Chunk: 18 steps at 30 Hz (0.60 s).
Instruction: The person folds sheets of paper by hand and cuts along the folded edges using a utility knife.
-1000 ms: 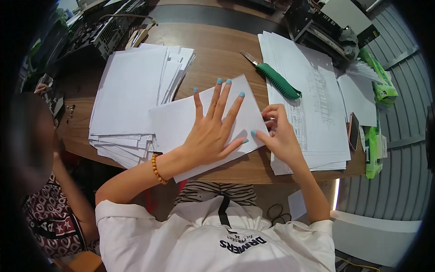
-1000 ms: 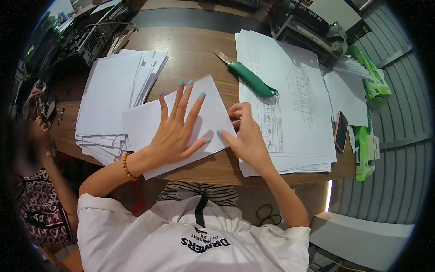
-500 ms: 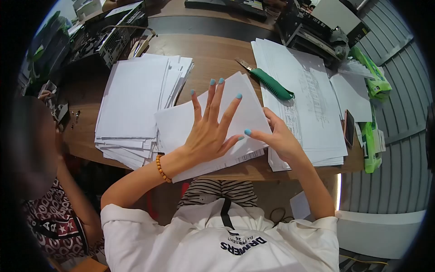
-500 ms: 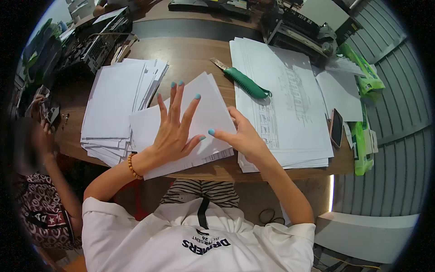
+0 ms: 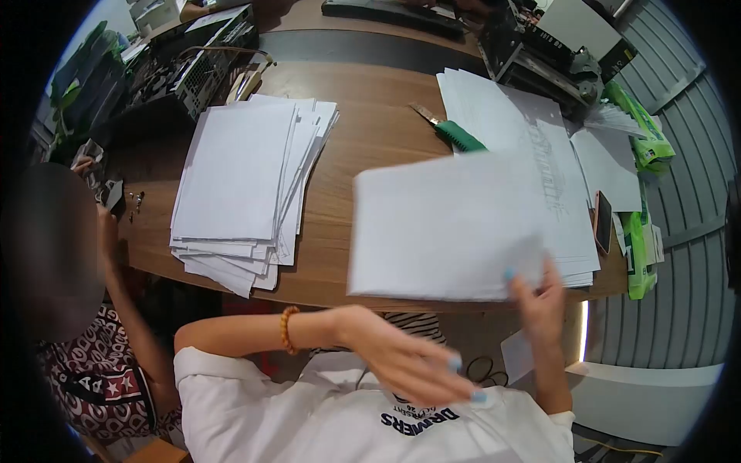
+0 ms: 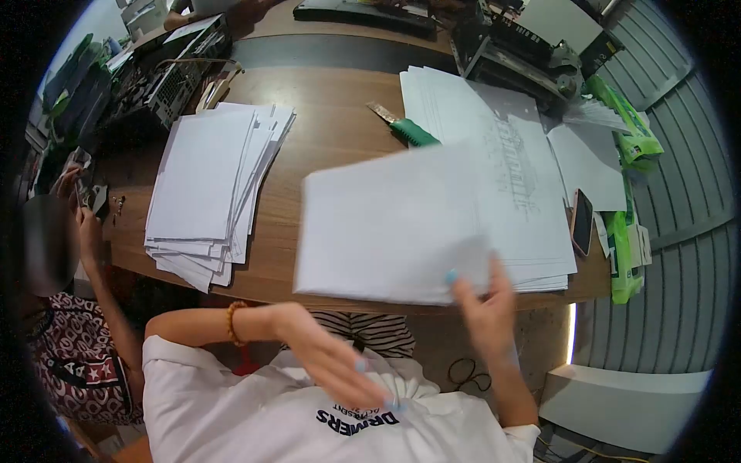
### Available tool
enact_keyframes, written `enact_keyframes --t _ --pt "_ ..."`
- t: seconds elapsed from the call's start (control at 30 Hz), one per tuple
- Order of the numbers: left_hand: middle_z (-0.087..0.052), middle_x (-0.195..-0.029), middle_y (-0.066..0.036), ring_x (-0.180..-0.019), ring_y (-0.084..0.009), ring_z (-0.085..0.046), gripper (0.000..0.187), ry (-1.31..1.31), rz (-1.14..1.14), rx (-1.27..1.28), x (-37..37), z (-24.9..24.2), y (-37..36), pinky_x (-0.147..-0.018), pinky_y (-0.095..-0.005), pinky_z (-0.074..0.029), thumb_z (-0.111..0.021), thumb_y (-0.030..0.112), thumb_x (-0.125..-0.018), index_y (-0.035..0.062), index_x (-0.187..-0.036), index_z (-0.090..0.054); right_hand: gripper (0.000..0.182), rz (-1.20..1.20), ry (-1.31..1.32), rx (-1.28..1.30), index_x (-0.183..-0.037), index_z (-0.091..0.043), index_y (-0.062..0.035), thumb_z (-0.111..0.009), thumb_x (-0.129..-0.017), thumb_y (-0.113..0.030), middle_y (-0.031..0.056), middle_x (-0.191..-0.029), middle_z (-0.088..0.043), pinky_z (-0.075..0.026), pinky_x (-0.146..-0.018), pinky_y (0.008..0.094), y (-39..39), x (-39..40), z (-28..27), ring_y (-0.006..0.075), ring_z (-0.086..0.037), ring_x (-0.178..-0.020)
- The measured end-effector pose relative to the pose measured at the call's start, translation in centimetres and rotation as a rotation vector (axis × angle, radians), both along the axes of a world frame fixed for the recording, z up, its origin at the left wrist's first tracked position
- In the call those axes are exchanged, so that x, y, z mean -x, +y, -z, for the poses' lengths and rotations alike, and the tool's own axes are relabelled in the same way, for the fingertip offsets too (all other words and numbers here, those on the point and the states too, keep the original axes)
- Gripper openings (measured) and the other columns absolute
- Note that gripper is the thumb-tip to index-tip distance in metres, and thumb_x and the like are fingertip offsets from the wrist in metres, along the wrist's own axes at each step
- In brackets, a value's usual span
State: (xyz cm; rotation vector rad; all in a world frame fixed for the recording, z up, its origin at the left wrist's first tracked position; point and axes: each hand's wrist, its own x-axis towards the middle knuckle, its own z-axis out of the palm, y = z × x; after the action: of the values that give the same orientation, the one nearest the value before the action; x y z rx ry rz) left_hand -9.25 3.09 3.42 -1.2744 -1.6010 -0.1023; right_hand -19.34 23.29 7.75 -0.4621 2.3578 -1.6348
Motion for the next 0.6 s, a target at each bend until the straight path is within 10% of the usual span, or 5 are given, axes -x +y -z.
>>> enact_keyframes --t 0.13,0.27,0.4,0.47,0.6 --pt "-0.047 -0.133 -0.007 -0.128 -0.0178 -0.040 0.029 -0.062 0.013 -0.109 -2.2 -0.6 2.4 -0.109 -0.0365 -0.030 -0.042 0.011 -0.092 0.0068 -0.119 -0.051 0.032 0.075 0.667 0.111 -0.117 -0.054 0.0007 -0.057 -0.085 0.001 0.0104 -0.103 -0.063 -0.050 -0.077 0.0247 -3.9 4.1 -5.1 0.0151 -0.062 -0.090" --pt "-0.050 -0.131 -0.004 -0.125 -0.0141 -0.043 0.029 -0.015 -0.069 -0.252 -2.3 -0.1 4.6 -0.107 -0.0343 -0.031 -0.042 0.009 -0.092 0.0078 -0.119 -0.051 0.031 -0.390 1.169 0.171 -0.112 -0.055 -0.0036 -0.057 -0.081 -0.001 0.0105 -0.107 -0.061 -0.049 -0.081 0.0292 -14.3 3.4 -5.7 0.0195 -0.060 -0.098" --pt "-0.051 -0.130 -0.003 -0.125 -0.0116 -0.043 0.027 -0.087 -0.086 -0.247 -2.9 -0.3 4.6 -0.105 -0.0346 -0.031 -0.042 0.009 -0.091 0.0095 -0.116 -0.053 0.028 -0.884 1.414 0.242 -0.102 -0.055 -0.0068 -0.059 -0.074 -0.009 0.0105 -0.102 -0.057 -0.047 -0.085 0.0347 -24.4 -1.7 0.4 0.0233 -0.056 -0.101" --pt "-0.051 -0.130 -0.003 -0.124 -0.0113 -0.044 0.026 -0.095 -0.200 -0.227 -3.3 -0.1 4.1 -0.104 -0.0356 -0.030 -0.040 0.013 -0.093 0.0113 -0.113 -0.055 0.033 -1.214 1.330 -0.220 -0.110 -0.055 -0.0049 -0.059 -0.077 -0.014 0.0175 -0.111 -0.056 -0.039 -0.093 0.0536 -26.1 -3.6 4.7 0.0346 -0.051 -0.111" --pt "-0.053 -0.128 0.004 -0.125 -0.0068 -0.042 0.024 -0.298 -0.285 -0.137 -4.4 0.8 2.6 -0.108 -0.0445 -0.020 -0.042 0.023 -0.092 0.0196 -0.110 -0.058 0.047 -1.104 1.261 -0.091 -0.127 -0.044 -0.0090 -0.056 -0.085 -0.027 0.0213 -0.130 -0.043 -0.033 -0.098 0.0564 -25.6 -4.5 6.6 0.0345 -0.040 -0.125"
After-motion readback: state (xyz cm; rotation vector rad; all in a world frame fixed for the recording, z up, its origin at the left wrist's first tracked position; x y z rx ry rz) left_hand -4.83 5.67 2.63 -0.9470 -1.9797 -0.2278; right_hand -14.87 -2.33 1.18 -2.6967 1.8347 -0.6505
